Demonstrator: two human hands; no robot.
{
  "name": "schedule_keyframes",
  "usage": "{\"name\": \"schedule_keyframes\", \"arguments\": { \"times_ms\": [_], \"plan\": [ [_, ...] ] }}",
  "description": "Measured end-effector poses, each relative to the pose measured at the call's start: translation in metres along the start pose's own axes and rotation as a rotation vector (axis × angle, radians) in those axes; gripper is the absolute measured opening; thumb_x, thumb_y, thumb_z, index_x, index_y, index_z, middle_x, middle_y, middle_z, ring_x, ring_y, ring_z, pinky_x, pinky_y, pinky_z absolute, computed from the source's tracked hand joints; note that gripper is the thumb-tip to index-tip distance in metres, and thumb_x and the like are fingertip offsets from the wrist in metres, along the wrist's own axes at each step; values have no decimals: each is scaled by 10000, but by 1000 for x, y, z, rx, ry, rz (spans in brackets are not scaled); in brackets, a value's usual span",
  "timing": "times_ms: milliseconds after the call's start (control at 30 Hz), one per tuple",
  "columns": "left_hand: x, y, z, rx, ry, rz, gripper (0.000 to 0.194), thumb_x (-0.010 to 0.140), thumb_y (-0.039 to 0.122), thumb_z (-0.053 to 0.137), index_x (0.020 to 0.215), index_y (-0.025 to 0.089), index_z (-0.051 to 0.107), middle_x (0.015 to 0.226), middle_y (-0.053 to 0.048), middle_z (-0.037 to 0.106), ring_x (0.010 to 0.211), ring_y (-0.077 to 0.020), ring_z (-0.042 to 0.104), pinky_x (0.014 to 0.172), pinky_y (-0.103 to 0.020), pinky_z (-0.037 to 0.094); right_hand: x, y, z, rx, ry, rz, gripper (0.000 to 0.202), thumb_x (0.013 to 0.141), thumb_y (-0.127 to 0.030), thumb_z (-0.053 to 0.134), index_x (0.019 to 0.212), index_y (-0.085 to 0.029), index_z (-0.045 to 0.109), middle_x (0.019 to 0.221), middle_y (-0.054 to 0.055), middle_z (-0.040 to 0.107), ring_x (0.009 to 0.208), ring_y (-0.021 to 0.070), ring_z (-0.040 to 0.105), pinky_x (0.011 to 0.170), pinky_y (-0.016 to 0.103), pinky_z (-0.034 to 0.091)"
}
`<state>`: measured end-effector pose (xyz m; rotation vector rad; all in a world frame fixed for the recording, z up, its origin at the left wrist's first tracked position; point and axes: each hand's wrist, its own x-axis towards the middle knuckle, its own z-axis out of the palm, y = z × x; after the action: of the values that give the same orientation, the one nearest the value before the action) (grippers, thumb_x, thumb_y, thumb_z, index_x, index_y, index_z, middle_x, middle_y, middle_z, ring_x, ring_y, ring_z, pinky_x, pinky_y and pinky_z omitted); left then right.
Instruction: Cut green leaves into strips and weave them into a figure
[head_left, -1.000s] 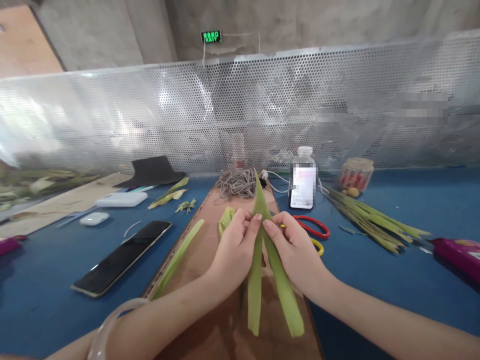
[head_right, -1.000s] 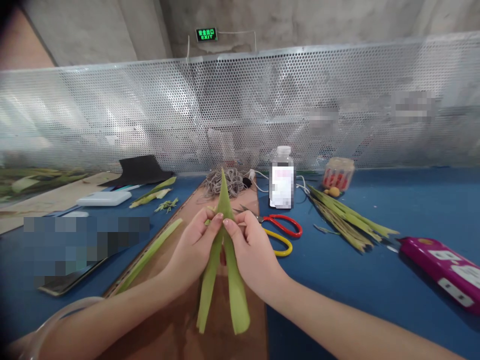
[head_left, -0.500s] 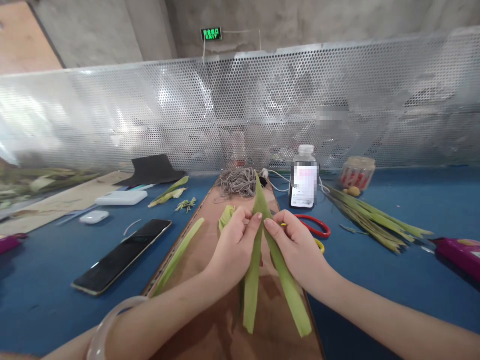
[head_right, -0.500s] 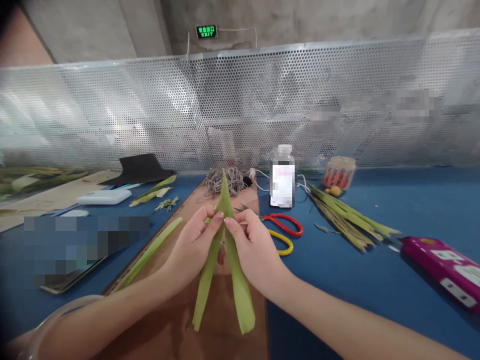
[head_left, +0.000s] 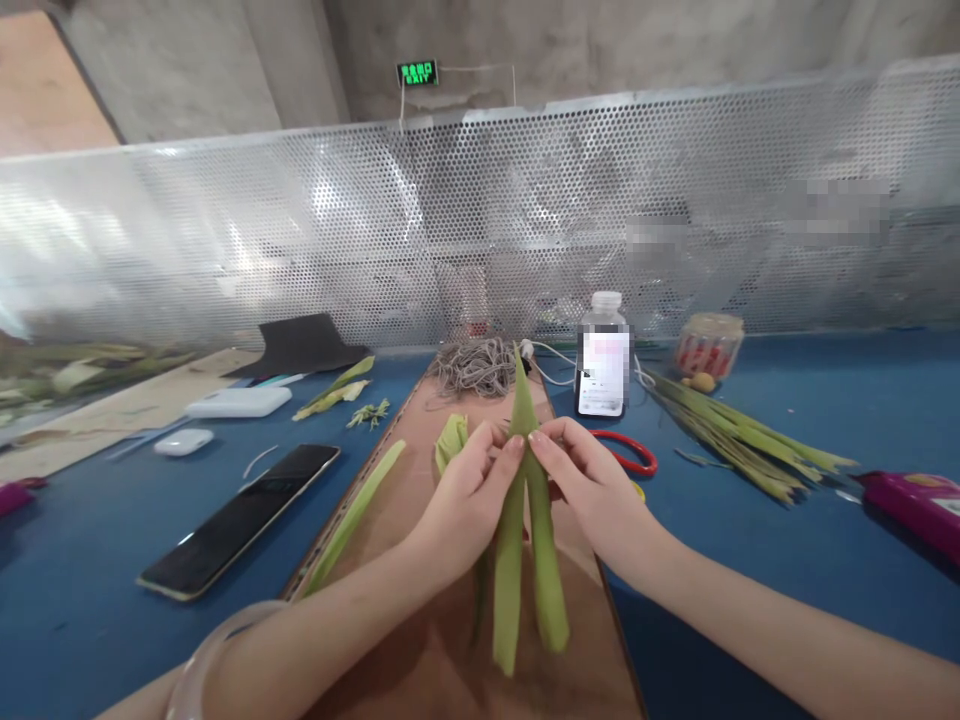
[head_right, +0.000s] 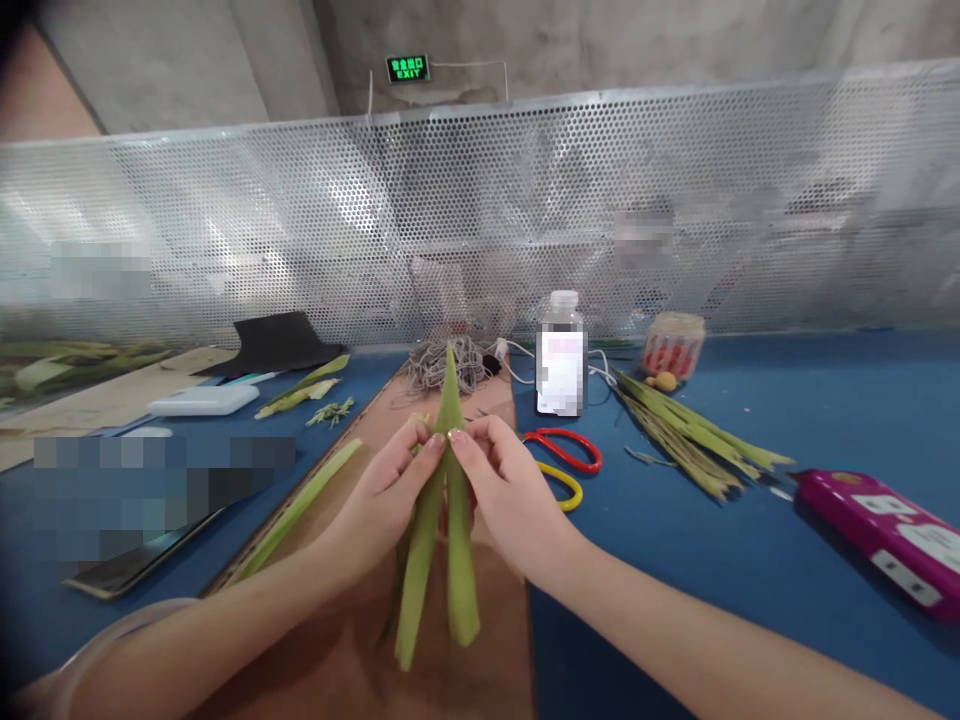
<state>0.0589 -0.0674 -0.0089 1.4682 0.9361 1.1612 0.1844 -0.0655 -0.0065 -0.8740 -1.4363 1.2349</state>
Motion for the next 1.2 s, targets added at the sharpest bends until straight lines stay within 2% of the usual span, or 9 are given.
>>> {"name": "schedule_keyframes", "arguments": {
  "times_ms": [167, 267, 433, 633, 833, 967, 1200],
  "plan": [
    [1, 2, -1, 32, 45, 52, 220, 841, 373, 420, 735, 183, 443, 638, 58, 421, 551, -65, 428, 498, -156, 381, -1, -3, -1, -89, 38, -14, 163, 824, -334, 471, 737, -197, 454, 580, -60, 433, 501, 81, 424, 458, 191, 375],
    [2, 1, -1, 46, 46, 70, 222, 845, 383, 407, 751, 184, 439, 636, 59, 409, 541, -71, 418, 487, -169, 363, -1, -4, 1, -160, 54, -22, 166, 827, -339, 458, 729, -206, 445, 561, -60, 430, 487, 92, 428, 440, 200, 369],
    [2, 1, 0, 63, 79, 66, 199, 846, 392, 391, 824, 199, 434, 653, 43, 494, 530, -99, 500, 538, -229, 430, 0, -3, 1, -322, 120, -96, 172, 826, -343, 457, 730, -200, 462, 579, -45, 439, 511, 103, 421, 461, 211, 360],
    [3, 0, -1, 140, 140, 101, 200, 835, 385, 420, 776, 198, 457, 631, 45, 497, 509, -91, 489, 501, -211, 408, -1, -6, -1, -416, 127, -134, 184, 829, -334, 452, 714, -192, 464, 562, -45, 419, 502, 100, 380, 446, 207, 314],
    [1, 2, -5, 111, 88, 58, 208, 841, 401, 408, 764, 210, 439, 572, 71, 452, 395, -57, 428, 446, -195, 380, 0, -7, -3, -376, 86, -112, 173, 828, -320, 457, 717, -187, 451, 548, -58, 383, 491, 87, 338, 442, 198, 283],
    [0, 0, -7, 82, 29, 51, 212, 838, 411, 409, 755, 216, 413, 515, 79, 419, 379, -63, 414, 397, -177, 339, 0, -7, -4, -267, 24, -47, 187, 818, -338, 467, 708, -191, 436, 533, -73, 348, 470, 77, 312, 428, 192, 262],
    [2, -3, -7, 78, -13, 23, 225, 830, 415, 422, 760, 201, 410, 575, 56, 490, 459, -75, 468, 417, -169, 360, 1, -11, -1, -71, 6, 6, 176, 809, -331, 481, 727, -175, 475, 568, -66, 417, 494, 66, 397, 462, 185, 345]
  ]
}}
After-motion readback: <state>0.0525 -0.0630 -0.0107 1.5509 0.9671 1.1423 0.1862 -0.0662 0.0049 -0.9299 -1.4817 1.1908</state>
